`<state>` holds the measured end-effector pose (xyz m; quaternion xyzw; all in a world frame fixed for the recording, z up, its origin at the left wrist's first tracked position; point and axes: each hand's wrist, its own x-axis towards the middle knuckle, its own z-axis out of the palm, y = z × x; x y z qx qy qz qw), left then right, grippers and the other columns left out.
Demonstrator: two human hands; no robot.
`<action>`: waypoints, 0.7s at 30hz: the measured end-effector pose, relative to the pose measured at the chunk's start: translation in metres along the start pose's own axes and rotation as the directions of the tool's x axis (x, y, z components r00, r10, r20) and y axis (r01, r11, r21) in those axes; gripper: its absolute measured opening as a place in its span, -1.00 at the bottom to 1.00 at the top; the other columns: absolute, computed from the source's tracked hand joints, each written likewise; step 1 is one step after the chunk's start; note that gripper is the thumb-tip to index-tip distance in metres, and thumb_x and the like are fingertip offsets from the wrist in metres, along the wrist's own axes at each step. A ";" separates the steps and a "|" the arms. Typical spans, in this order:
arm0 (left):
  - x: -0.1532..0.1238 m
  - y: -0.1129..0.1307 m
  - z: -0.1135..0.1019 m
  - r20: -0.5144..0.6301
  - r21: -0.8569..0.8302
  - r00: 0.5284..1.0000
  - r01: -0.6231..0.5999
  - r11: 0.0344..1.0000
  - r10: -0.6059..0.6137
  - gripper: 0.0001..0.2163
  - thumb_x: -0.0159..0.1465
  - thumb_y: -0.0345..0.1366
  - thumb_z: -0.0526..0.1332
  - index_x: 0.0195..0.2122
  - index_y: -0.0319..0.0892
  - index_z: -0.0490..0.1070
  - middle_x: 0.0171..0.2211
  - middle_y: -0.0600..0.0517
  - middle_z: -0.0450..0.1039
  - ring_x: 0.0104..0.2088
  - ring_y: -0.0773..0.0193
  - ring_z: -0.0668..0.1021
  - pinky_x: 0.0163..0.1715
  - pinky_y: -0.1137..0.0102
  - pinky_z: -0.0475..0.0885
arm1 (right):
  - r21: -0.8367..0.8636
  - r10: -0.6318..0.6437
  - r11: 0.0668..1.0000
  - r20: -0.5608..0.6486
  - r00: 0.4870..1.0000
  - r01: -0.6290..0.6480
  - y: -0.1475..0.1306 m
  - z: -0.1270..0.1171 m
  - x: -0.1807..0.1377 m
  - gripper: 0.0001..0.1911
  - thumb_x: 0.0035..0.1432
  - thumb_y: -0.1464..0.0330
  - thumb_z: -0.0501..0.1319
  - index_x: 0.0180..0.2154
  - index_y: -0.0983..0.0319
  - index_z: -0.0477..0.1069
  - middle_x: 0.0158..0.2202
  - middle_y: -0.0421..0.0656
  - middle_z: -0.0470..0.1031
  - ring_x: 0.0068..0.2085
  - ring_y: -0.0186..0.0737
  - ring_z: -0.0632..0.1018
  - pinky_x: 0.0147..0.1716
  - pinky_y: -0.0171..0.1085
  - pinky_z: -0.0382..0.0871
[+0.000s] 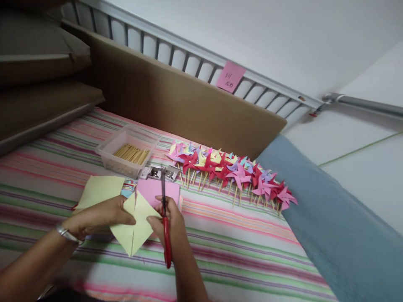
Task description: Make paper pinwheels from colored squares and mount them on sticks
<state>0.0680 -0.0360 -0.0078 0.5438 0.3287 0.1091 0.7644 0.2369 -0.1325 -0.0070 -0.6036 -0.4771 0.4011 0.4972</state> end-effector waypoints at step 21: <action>0.017 -0.001 0.004 -0.502 -0.386 0.855 -0.359 0.850 0.133 -0.69 -0.06 -0.33 0.38 -0.26 -0.30 0.52 -0.36 -0.10 0.61 -0.30 0.08 0.60 -0.27 0.35 0.45 | 0.053 0.087 0.995 -0.100 0.991 -0.082 0.017 0.016 -0.001 -0.64 0.04 0.26 0.22 -0.10 0.22 0.31 -0.45 -0.25 0.33 -0.49 -0.34 0.40 -0.50 -0.37 0.31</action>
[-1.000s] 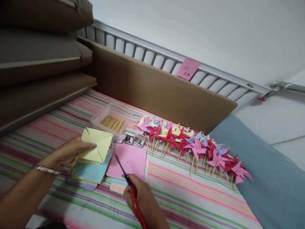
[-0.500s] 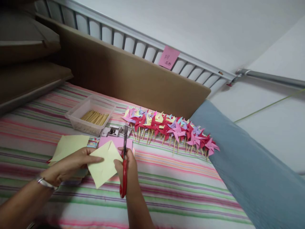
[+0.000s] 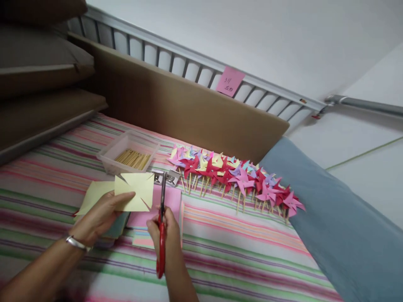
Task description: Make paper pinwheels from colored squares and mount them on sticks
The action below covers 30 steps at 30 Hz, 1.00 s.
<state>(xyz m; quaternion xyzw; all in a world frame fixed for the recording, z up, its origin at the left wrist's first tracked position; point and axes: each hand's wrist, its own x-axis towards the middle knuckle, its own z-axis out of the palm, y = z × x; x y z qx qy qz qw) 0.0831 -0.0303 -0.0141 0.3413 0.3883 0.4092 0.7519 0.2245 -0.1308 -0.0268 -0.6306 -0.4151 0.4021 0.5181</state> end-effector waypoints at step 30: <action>0.004 0.036 -0.043 0.089 0.143 0.990 0.094 0.985 -0.107 -0.72 -0.06 -0.36 0.37 -0.28 -0.29 0.53 -0.41 -0.08 0.60 -0.43 0.16 0.59 -0.41 0.38 0.46 | -0.391 0.284 0.907 0.289 0.914 -0.158 -0.023 0.010 -0.019 -0.79 0.00 0.30 0.22 -0.29 0.25 0.48 -0.68 -0.32 0.24 -0.62 -0.41 0.26 -0.59 -0.41 0.11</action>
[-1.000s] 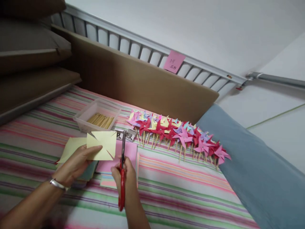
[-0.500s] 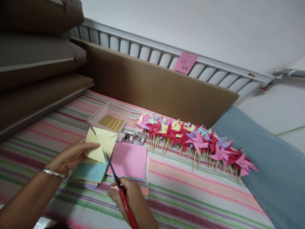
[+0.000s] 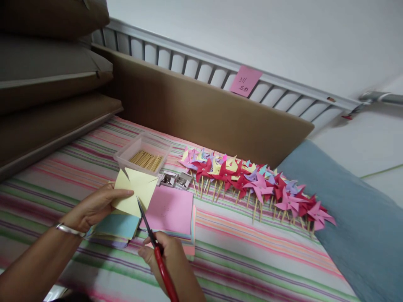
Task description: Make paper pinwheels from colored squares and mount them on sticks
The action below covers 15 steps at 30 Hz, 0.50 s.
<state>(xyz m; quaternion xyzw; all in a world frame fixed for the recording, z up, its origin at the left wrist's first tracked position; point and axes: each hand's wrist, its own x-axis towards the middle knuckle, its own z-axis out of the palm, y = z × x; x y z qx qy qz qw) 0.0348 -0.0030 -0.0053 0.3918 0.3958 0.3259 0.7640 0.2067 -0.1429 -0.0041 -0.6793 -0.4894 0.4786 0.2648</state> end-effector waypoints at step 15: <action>-0.002 -0.002 -0.001 -0.012 -0.007 1.000 -0.014 1.000 0.014 -0.74 -0.04 -0.35 0.36 -0.28 -0.28 0.53 -0.37 -0.08 0.60 -0.39 0.15 0.60 -0.37 0.38 0.47 | 0.055 0.003 0.998 0.006 1.000 -0.003 0.006 0.005 0.002 -0.75 0.00 0.22 0.22 -0.32 0.26 0.45 -0.65 -0.32 0.18 -0.60 -0.38 0.29 -0.61 -0.41 0.10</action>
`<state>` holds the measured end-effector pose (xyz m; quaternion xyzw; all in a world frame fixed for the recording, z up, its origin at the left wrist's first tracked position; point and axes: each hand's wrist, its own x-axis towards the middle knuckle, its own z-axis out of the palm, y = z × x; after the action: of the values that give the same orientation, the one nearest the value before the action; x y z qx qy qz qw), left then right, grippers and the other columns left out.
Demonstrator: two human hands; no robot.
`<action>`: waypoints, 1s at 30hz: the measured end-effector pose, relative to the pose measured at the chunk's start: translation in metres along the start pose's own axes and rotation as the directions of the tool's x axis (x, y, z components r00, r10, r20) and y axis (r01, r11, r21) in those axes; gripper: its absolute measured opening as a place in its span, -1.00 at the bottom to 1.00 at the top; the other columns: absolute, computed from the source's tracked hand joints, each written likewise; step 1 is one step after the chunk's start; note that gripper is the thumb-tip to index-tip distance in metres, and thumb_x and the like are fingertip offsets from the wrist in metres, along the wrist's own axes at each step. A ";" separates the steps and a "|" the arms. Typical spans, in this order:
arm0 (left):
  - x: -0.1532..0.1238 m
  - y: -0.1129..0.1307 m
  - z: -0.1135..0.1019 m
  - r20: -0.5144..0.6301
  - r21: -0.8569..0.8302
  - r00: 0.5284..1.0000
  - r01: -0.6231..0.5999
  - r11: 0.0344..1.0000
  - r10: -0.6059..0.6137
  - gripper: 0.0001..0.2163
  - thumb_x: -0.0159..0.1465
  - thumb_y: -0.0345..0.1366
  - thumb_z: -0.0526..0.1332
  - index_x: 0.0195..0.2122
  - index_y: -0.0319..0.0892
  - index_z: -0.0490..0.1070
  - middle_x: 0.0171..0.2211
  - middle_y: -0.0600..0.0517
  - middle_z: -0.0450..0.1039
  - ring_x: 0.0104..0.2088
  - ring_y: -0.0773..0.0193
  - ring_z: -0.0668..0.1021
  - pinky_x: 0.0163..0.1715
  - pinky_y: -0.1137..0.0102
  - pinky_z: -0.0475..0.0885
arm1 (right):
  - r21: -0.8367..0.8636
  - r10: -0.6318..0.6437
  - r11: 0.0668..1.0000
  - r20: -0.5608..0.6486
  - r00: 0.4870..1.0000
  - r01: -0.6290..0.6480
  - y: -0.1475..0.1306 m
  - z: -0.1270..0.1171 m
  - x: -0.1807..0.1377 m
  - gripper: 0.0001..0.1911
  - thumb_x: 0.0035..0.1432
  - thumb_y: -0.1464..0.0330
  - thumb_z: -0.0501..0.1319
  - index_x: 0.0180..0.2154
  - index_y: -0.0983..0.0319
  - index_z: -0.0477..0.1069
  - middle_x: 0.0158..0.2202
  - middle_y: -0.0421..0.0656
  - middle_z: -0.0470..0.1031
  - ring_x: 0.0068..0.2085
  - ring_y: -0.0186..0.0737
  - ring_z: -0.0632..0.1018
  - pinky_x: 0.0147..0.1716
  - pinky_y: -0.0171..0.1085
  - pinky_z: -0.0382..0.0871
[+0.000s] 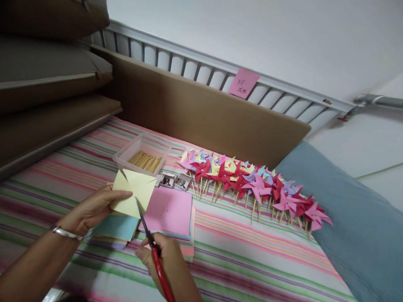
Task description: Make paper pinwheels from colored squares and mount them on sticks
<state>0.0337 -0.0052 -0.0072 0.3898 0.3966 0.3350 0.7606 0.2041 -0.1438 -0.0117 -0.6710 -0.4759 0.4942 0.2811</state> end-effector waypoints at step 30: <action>-0.004 0.006 0.005 -0.016 -0.031 1.000 0.000 1.000 0.000 -0.75 -0.09 -0.38 0.38 -0.32 -0.25 0.55 -0.42 -0.05 0.60 -0.43 0.17 0.59 -0.39 0.40 0.45 | 0.058 0.023 0.998 0.005 1.000 -0.023 0.003 0.004 0.003 -0.76 0.00 0.22 0.23 -0.34 0.27 0.43 -0.67 -0.34 0.18 -0.66 -0.45 0.22 -0.66 -0.44 0.07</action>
<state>0.0350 -0.0073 0.0012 0.3754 0.3974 0.3440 0.7634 0.2016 -0.1427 -0.0170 -0.6669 -0.4541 0.5125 0.2938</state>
